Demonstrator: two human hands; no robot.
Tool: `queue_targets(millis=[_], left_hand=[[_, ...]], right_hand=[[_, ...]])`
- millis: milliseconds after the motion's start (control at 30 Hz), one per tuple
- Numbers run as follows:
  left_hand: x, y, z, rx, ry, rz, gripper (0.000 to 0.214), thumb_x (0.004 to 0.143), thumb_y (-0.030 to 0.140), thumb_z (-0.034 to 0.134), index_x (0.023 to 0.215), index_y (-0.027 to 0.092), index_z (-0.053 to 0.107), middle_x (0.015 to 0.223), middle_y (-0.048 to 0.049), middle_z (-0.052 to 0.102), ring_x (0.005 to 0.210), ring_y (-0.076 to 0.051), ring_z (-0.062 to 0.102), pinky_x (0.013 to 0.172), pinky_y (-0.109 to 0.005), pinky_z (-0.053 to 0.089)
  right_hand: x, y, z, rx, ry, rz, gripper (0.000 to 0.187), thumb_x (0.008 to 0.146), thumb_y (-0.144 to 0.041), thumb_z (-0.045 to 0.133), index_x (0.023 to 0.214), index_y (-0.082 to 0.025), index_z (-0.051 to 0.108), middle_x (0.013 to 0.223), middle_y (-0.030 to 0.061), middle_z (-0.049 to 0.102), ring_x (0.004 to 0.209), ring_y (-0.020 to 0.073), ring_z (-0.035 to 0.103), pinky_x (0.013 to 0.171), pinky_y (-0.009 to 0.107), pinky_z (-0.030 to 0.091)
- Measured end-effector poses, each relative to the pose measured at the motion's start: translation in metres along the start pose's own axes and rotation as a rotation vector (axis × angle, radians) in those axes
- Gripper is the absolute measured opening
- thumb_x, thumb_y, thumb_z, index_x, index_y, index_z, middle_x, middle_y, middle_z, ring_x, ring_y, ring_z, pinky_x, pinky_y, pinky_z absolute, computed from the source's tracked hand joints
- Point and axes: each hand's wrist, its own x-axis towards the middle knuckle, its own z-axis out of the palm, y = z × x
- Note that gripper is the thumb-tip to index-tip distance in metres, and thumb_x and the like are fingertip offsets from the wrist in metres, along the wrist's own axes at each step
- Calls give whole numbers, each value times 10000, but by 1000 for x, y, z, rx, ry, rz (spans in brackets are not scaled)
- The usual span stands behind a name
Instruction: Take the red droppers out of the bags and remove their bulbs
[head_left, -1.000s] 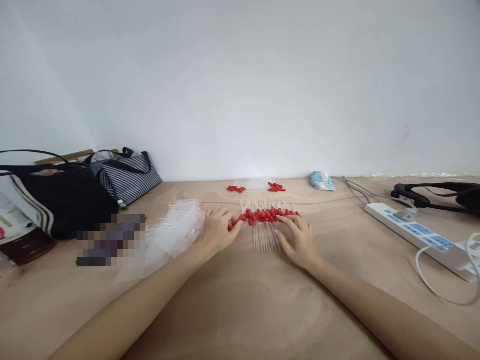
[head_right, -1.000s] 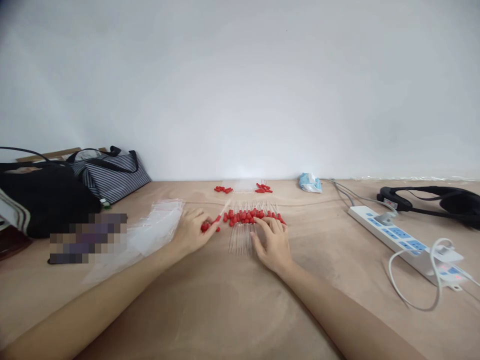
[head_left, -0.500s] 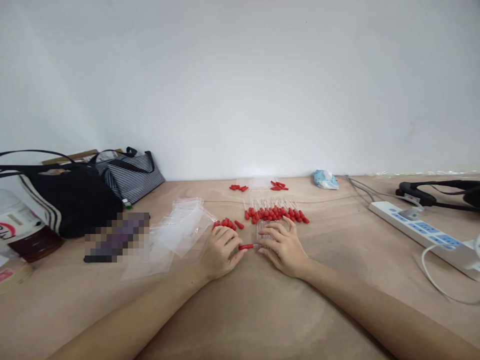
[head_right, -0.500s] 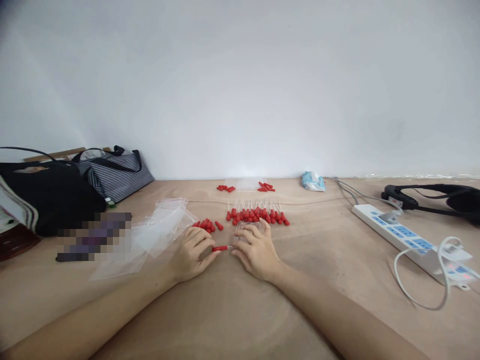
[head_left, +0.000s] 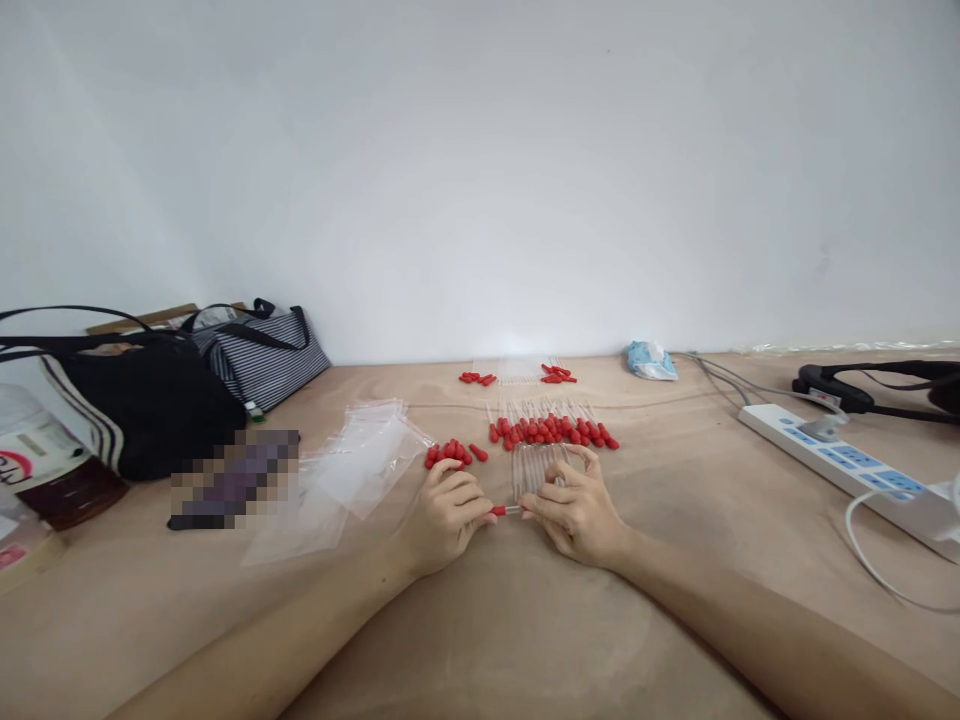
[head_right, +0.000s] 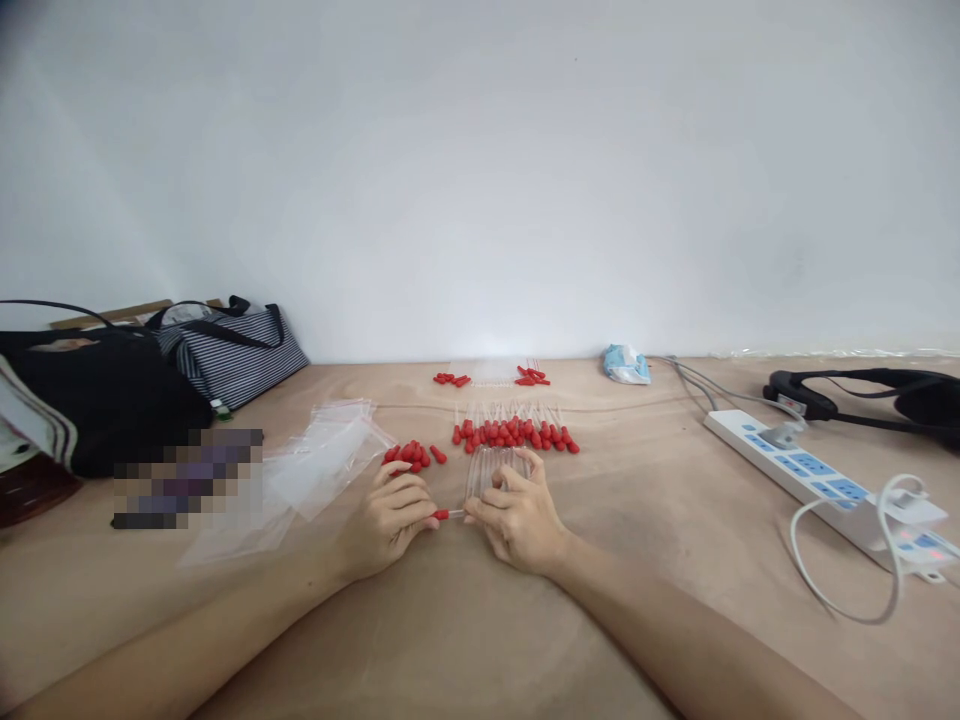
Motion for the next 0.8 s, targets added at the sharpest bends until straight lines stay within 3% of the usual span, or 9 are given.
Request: queue_targets(millis=[100, 167, 333, 433, 533, 700, 800], left_hand=[[-3, -2, -5, -7, 3, 0, 232, 841, 233, 455, 649, 185, 576, 624, 12, 591, 682, -123, 522, 820, -344, 361], [-8, -9, -10, -14, 51, -54, 226, 839, 212, 446, 660, 183, 580, 645, 1, 592, 680, -125, 523, 763, -312, 390], [-13, -42, -26, -10, 204, -390, 193, 828, 249, 440, 848, 171, 616, 761, -41, 569, 710, -132, 533, 657, -247, 434], [-2, -63, -25, 22, 111, -643, 229, 797, 305, 455, 867, 164, 620, 711, -23, 553, 627, -127, 530, 603, -241, 435], [12, -81, -18, 54, -37, -852, 300, 741, 354, 507, 951, 154, 585, 630, 4, 567, 576, -137, 541, 577, -244, 427], [27, -88, -12, 125, -231, -937, 437, 686, 559, 492, 832, 166, 613, 717, -54, 644, 737, -214, 600, 636, -280, 437], [41, -79, -8, 102, -269, -963, 409, 717, 543, 458, 786, 177, 629, 836, -79, 665, 821, -217, 602, 681, -276, 446]], right_hand=[[-6, 5, -4, 0, 2, 11, 141, 808, -247, 481, 803, -244, 622, 528, -44, 548, 695, 127, 477, 925, 442, 186], [-12, 15, -7, -23, 1, 97, 163, 812, -245, 471, 786, -237, 632, 530, -33, 544, 683, 131, 484, 903, 435, 220], [-23, 40, -7, 54, 39, 463, 269, 844, -245, 392, 974, -185, 620, 655, 27, 564, 624, 131, 507, 678, 308, 389], [-21, 44, 2, 129, 50, 530, 327, 843, -217, 351, 1044, -126, 592, 653, 44, 512, 609, 139, 503, 595, 273, 422], [-19, 44, 9, 94, 47, 548, 306, 822, -193, 367, 962, -108, 626, 639, 46, 474, 596, 145, 485, 587, 279, 432], [-17, 43, 13, 74, 24, 534, 266, 794, -140, 374, 855, -126, 633, 721, 67, 484, 653, 150, 500, 623, 286, 442], [-16, 39, 12, 87, -6, 517, 234, 787, -149, 398, 871, -127, 615, 759, 73, 496, 692, 155, 512, 661, 294, 443]])
